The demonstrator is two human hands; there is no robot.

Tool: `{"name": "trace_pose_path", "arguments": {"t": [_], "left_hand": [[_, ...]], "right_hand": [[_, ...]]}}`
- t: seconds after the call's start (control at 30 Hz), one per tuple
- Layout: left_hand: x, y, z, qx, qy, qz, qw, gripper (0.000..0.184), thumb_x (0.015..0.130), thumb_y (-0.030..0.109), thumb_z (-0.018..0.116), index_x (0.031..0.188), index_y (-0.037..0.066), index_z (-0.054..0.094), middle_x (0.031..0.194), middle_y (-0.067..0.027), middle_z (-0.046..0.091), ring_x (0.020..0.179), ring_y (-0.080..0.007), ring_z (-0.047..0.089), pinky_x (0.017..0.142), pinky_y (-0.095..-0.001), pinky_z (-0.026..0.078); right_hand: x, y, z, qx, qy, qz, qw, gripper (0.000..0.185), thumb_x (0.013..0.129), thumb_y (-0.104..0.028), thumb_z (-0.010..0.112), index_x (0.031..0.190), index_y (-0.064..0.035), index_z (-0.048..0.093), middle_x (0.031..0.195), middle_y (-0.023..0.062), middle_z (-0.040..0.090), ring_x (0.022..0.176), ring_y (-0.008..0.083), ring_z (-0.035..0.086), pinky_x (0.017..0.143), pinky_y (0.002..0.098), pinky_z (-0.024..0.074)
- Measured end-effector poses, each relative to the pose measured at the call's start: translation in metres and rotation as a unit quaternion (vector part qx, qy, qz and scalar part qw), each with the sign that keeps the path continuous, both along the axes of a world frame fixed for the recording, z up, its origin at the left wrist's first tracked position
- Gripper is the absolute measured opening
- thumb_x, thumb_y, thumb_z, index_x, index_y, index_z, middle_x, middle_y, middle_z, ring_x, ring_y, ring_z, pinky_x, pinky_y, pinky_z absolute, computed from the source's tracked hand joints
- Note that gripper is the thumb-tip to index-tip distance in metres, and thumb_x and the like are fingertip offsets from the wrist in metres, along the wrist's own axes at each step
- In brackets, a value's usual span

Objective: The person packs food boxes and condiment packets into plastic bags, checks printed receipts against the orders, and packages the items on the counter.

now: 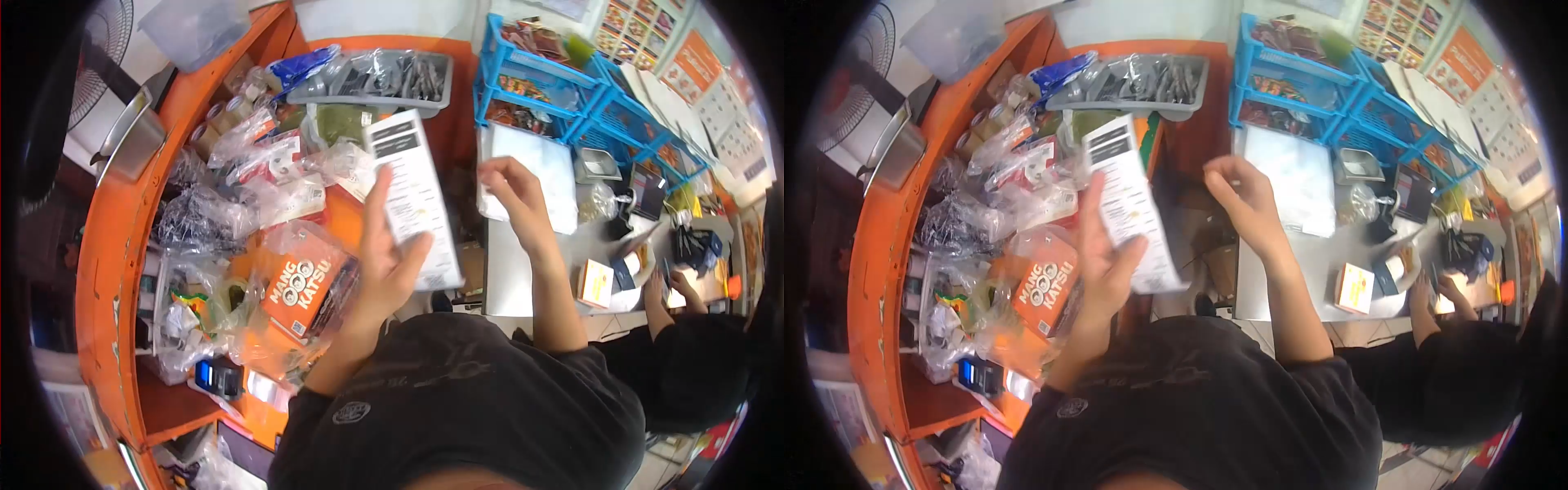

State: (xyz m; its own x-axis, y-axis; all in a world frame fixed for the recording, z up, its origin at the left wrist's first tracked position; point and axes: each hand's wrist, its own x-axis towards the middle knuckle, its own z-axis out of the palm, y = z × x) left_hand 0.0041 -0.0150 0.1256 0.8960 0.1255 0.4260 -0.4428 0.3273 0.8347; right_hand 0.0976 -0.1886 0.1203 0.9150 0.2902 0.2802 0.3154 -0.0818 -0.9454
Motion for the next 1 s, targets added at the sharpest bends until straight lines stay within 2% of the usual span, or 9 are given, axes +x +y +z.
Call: {"name": "trace_pose_path", "arguments": {"t": [0.07,0.17,0.3,0.4,0.47,0.57,0.67,0.87,1.0], "left_hand": [[0.037,-0.026,-0.016,0.038,-0.031,0.048,0.998,0.076,0.077,-0.008,0.051,0.142,0.003,0.012,0.129,-0.0152,0.042,0.113,-0.0189,0.047,0.095,-0.0322,0.038],[0.082,-0.059,-0.029,0.029,-0.023,0.006,0.999,0.075,0.078,-0.010,0.051,0.142,0.003,0.014,0.129,-0.0134,0.041,0.112,-0.0169,0.048,0.092,-0.0302,0.041],[0.130,-0.090,-0.036,0.098,-0.036,-0.009,0.995,0.077,0.076,-0.013,0.050,0.142,0.005,0.016,0.131,-0.0138,0.041,0.114,-0.0170,0.046,0.094,-0.0306,0.039],[0.151,-0.109,-0.031,-0.054,0.039,-0.133,0.989,0.073,0.075,-0.011,0.049,0.141,0.003,0.020,0.136,-0.0116,0.034,0.123,-0.0180,0.037,0.101,-0.0327,0.031],[0.168,-0.111,-0.039,-0.062,0.041,-0.162,0.984,0.057,0.090,0.012,0.040,0.142,0.004,0.018,0.139,-0.0131,0.032,0.126,-0.0193,0.036,0.105,-0.0349,0.028],[0.184,-0.117,-0.036,-0.091,0.073,-0.176,0.977,0.067,0.095,0.051,0.020,0.142,0.003,0.017,0.141,-0.0135,0.031,0.128,-0.0220,0.034,0.106,-0.0368,0.026],[0.199,-0.115,-0.039,-0.113,0.102,-0.207,0.966,0.074,0.092,0.058,0.017,0.141,0.002,0.016,0.141,-0.0135,0.031,0.129,-0.0227,0.034,0.107,-0.0369,0.025],[0.224,-0.109,-0.044,-0.088,0.121,-0.182,0.972,0.078,0.091,0.060,0.017,0.141,0.001,0.015,0.141,-0.0134,0.032,0.128,-0.0236,0.035,0.106,-0.0373,0.027],[0.237,-0.107,-0.050,-0.086,0.153,-0.144,0.974,0.078,0.091,0.060,0.015,0.141,0.000,0.017,0.139,-0.0133,0.034,0.127,-0.0233,0.037,0.105,-0.0376,0.029]], "right_hand": [[-0.009,-0.014,0.000,0.074,0.050,0.060,0.994,0.015,0.084,-0.016,0.063,0.089,-0.0026,0.060,0.079,0.0012,0.058,0.074,0.0074,0.050,0.066,0.0226,0.0411],[-0.013,-0.037,-0.005,-0.100,0.055,0.054,0.992,0.022,0.085,-0.015,0.061,0.069,-0.0003,0.056,0.060,-0.0033,0.048,0.060,0.0035,0.041,0.053,0.0217,0.0329],[0.010,-0.072,-0.015,-0.071,0.088,0.057,0.992,0.024,0.088,-0.014,0.056,0.070,0.0013,0.054,0.061,-0.0013,0.047,0.063,0.0046,0.041,0.057,0.0228,0.0346],[0.035,-0.101,-0.035,-0.030,0.075,0.006,0.997,0.026,0.091,-0.018,0.050,0.076,0.0020,0.055,0.067,0.0019,0.051,0.065,0.0090,0.044,0.061,0.0254,0.0370],[0.064,-0.126,-0.037,-0.023,0.015,-0.047,0.999,0.050,0.096,-0.041,0.032,0.092,0.0019,0.058,0.072,0.0057,0.057,0.070,0.0133,0.052,0.065,0.0267,0.0381],[0.122,-0.173,-0.042,-0.074,0.014,-0.170,0.983,0.037,0.097,-0.029,0.037,0.092,0.0019,0.057,0.075,0.0055,0.059,0.070,0.0111,0.051,0.064,0.0251,0.0381],[0.202,-0.212,-0.086,-0.153,-0.009,-0.185,0.971,0.024,0.090,-0.023,0.052,0.094,-0.0002,0.059,0.079,0.0077,0.060,0.073,0.0157,0.054,0.068,0.0277,0.0413],[0.335,-0.229,-0.114,-0.405,-0.273,-0.215,0.846,0.023,0.085,-0.022,0.056,0.095,-0.0014,0.061,0.095,0.0202,0.060,0.092,0.0367,0.057,0.080,0.0429,0.0446],[0.372,-0.220,-0.101,-0.574,-0.135,-0.285,0.756,0.035,0.085,-0.029,0.051,0.106,-0.0027,0.060,0.110,0.0215,0.058,0.106,0.0382,0.052,0.089,0.0466,0.0417]]}}
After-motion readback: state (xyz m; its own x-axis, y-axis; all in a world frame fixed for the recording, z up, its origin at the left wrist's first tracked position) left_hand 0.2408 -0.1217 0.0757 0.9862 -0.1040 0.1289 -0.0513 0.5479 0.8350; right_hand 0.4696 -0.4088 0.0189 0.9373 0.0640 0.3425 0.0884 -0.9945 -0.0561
